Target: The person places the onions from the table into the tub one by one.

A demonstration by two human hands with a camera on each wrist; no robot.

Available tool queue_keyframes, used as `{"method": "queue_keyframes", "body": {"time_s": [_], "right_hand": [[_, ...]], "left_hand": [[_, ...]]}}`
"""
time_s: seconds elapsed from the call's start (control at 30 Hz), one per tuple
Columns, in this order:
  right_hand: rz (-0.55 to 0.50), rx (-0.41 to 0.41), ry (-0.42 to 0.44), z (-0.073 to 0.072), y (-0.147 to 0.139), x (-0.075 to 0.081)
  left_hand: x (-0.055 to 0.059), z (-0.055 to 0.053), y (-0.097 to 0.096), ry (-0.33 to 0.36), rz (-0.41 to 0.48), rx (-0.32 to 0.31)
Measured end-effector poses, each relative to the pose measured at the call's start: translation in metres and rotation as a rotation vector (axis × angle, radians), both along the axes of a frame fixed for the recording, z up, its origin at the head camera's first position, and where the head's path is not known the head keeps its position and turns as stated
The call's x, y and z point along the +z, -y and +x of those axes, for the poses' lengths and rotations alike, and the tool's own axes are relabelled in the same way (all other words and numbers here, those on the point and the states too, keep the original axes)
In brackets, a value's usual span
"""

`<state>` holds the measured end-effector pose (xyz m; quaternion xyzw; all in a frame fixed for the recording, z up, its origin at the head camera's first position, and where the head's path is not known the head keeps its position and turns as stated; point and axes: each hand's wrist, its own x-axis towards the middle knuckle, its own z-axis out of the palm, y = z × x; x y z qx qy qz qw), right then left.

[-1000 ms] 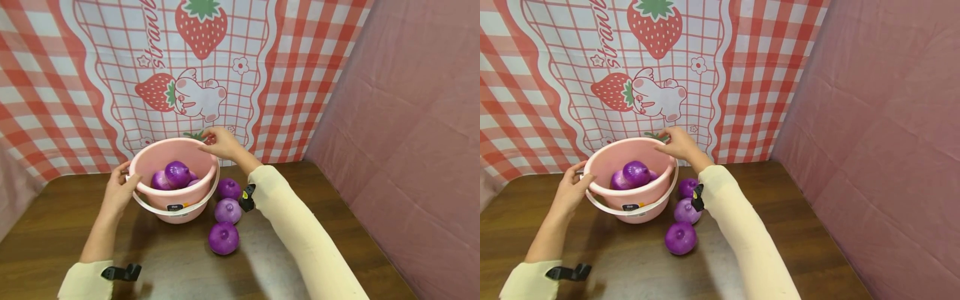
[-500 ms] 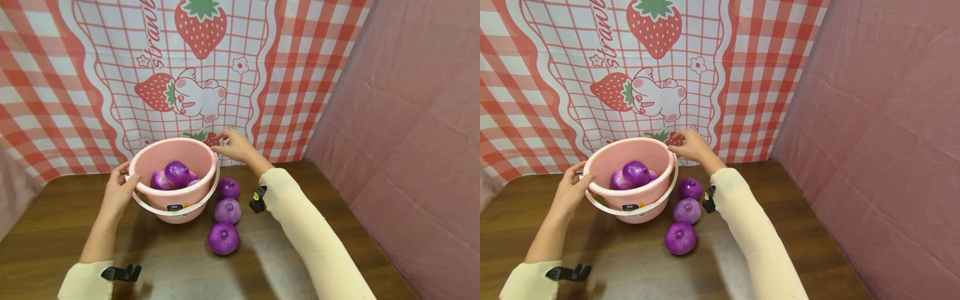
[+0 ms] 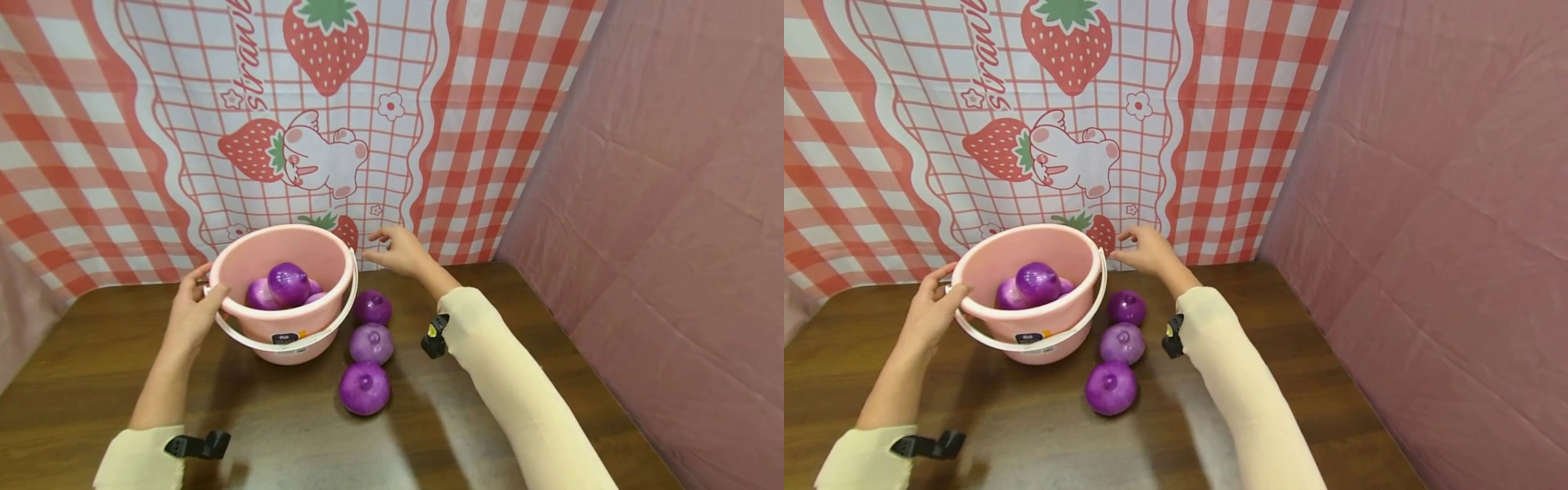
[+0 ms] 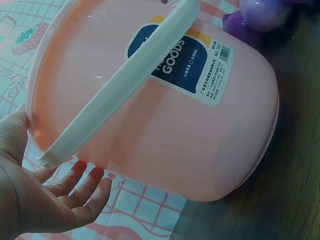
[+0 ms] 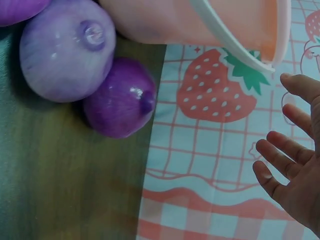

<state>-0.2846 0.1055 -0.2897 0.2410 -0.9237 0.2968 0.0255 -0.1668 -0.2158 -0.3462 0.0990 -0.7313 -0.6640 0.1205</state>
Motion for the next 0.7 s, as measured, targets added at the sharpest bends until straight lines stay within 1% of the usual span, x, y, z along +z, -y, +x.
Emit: {"method": "queue_keyframes", "body": {"time_s": [0.17,0.3,0.47,0.7], "right_hand": [[0.009,-0.029,0.028,0.001,-0.008,-0.010],[0.007,-0.046,0.038,0.003,-0.014,-0.019],[-0.004,-0.047,0.040,0.003,-0.019,-0.033],[-0.002,-0.051,0.061,0.005,-0.023,-0.055]], "left_hand": [[0.001,0.000,0.000,-0.009,-0.010,-0.009],[0.001,0.000,0.000,-0.017,-0.001,-0.012],[0.001,0.000,0.000,-0.009,0.018,-0.003],[0.000,0.000,0.000,0.003,0.015,0.003]]}}
